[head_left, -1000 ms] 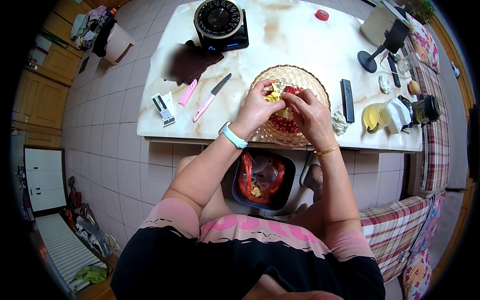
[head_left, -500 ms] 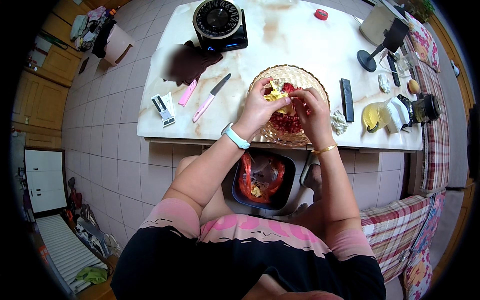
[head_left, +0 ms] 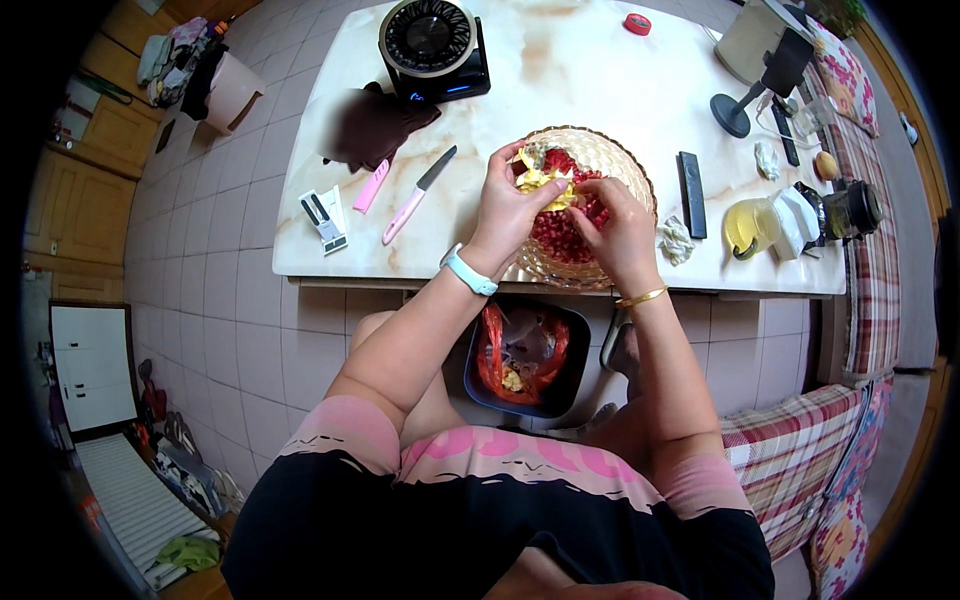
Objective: The person peels a pomegranate by hand, removing the seeds into a glass bowl and placing the discarded skins into a bin.
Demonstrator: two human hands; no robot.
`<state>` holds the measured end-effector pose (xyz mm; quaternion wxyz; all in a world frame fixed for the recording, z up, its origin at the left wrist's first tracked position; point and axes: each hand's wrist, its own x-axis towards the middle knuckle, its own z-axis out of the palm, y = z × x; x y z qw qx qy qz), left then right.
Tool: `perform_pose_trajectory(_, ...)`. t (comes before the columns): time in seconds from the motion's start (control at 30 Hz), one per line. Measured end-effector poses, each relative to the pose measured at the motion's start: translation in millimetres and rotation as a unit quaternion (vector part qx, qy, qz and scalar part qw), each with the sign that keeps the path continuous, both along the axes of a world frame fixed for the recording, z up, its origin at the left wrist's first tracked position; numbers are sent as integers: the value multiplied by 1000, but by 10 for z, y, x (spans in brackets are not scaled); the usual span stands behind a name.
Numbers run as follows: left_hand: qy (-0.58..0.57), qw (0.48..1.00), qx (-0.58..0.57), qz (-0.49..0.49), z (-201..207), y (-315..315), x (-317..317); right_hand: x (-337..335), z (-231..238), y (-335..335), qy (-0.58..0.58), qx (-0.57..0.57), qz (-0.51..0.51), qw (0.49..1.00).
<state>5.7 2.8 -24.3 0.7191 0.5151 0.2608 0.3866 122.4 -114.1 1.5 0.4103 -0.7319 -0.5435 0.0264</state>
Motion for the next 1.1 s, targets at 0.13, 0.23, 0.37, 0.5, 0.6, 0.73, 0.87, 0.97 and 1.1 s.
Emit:
perform_pose_trajectory(0.13,-38,999,-35,-14,47,7,-26,-24,-19,2,20,26,-2,999)
perform_pose_trajectory(0.23,-40,998,-38,-21,62,4,-39,5,-47,27,49,46,-25,997)
perform_pose_trajectory(0.37,-45,997,-53,-40,56,1,-56,21,28,45,62,73,-46,994)
perform_pose_trajectory(0.5,-45,996,-46,-56,107,-45,-57,49,-75,53,218,86,-46,971)
perform_pose_trajectory(0.6,-43,997,-27,-55,80,-45,-53,69,-80,52,197,99,-62,974)
perform_pose_trajectory(0.73,-38,998,-28,-51,101,-54,-55,88,-64,41,138,99,-63,983)
perform_pose_trajectory(0.87,-49,996,-37,-67,117,-63,-61,45,-3,40,174,83,-51,980)
perform_pose_trajectory(0.97,-53,994,-36,-88,113,-84,-64,49,-88,59,228,71,-32,971)
perform_pose_trajectory(1.1,-44,995,-42,-84,156,-137,-49,48,-162,66,208,99,-40,972)
